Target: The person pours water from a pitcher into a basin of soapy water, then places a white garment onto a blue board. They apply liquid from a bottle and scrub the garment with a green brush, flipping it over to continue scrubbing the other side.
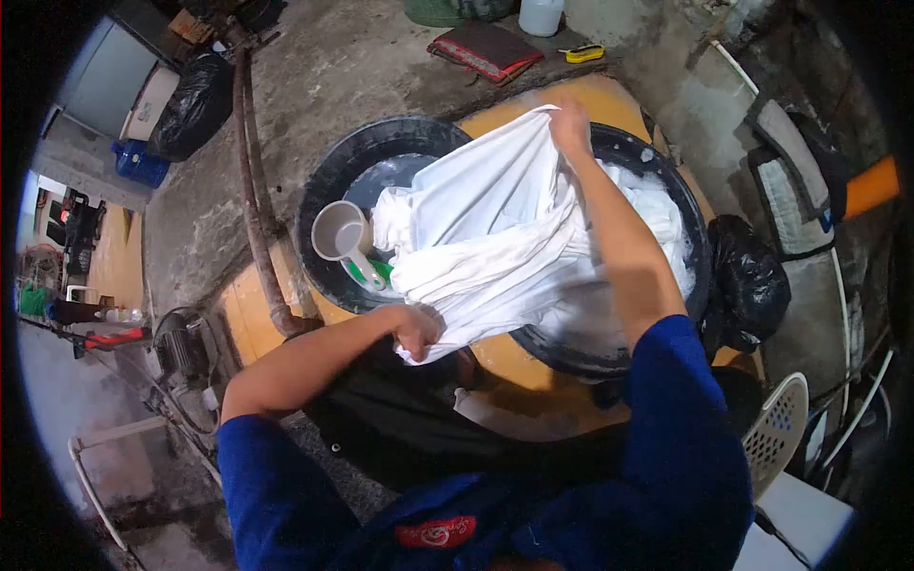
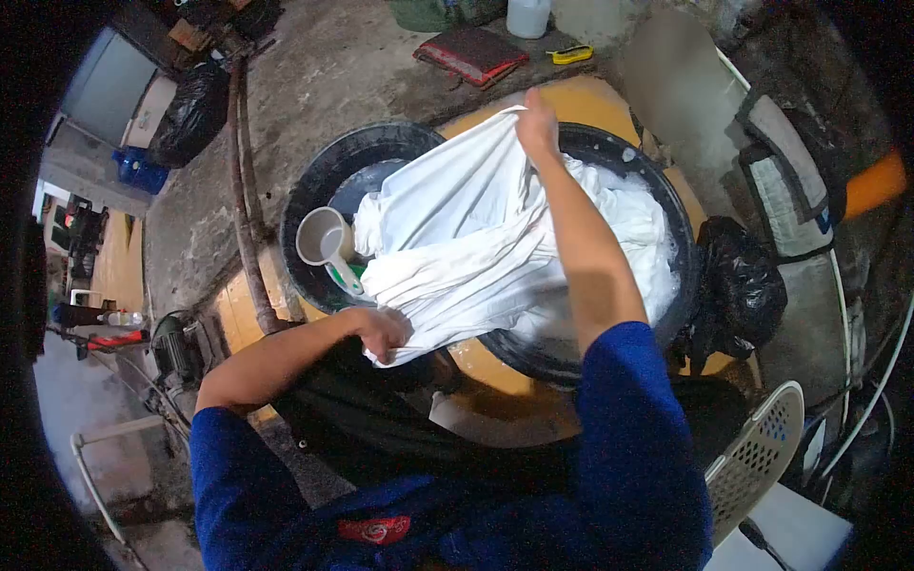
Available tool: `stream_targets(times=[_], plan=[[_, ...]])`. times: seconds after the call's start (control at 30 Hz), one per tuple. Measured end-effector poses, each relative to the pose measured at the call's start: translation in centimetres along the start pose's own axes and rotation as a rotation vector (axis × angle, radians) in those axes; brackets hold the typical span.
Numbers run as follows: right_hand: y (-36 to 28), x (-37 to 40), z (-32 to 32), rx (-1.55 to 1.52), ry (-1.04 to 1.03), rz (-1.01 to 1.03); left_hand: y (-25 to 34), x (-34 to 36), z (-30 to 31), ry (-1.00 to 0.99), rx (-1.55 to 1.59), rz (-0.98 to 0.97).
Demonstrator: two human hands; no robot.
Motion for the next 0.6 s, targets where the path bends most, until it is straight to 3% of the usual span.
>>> stream_targets(times=[0.03, 0.1, 0.13, 0.17, 0.23, 0.27, 0.3, 0.33, 0.37, 0.4, 0.47, 0.5, 0.53, 0.6], plan=[[-0.2, 0.3, 1.4, 0.096, 0.057, 0.137, -0.5, 0.1, 0.4, -0.047, 0.103, 0.024], [0.2, 1.1, 1.4, -0.233, -0.161, 0.238, 0.0, 1.5, 2.5, -0.133, 0.305, 0.087], [0.7, 1.8, 1.5, -0.402, -0.266, 0.281, 1.0, 2.8, 5.2, -0.032, 0.364, 0.055], [2.0, 2.6, 2.5, -0.376, -0.217, 0.264, 1.5, 4.0, 7.4, 0.067, 0.425, 0.023], [4.9, 4.4, 5.2, -0.327, -0.12, 0.242, 1.4, 6.9, 12.1, 0.539, 0.585, 0.067], [7.1, 5.6, 6.8, -0.175, -0.16, 0.155, -0.2, 8.0, 14.1, 0.828, 0.385, 0.207], [8.9, 7.5, 7.8, -0.021, -0.32, 0.064, -1.4, 9.3, 15.7, 1.111, 0.172, 0.344], [10.3, 10.2, 8.3, 0.132, -0.486, -0.033, -1.7, 9.7, 16.1, 1.235, 0.079, 0.363], [8.7, 13.2, 8.8, 0.176, -0.582, 0.068, -2.1, 9.8, 16.6, 1.364, -0.015, 0.38], [8.9, 16.0, 7.9, 0.114, -0.728, 0.206, -3.3, 8.7, 16.7, 1.362, -0.049, 0.371], [8.2, 20.4, 6.1, 0.017, -0.938, 0.11, -3.8, 7.1, 17.0, 1.342, -0.228, 0.522], [6.1, 21.4, 6.3, 0.05, -0.735, 0.353, -4.0, 6.2, 17.2, 1.332, -0.316, 0.596], [4.1, 23.0, 6.7, 0.082, -0.53, 0.589, -5.9, 5.3, 17.4, 1.193, -0.245, 0.6], [1.9, 26.4, 5.6, 0.176, -0.388, 0.741, -6.2, 4.7, 17.4, 1.188, -0.318, 0.494]])
Point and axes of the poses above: each hand's wrist, its own x-axis away from the middle knuckle, its own z-axis out of the back of the hand, y = z × x, the point moved 5 cm from there along -x, towards the middle knuckle, and after that the axes turned 1 degree about -x, right-handed, at the moved point
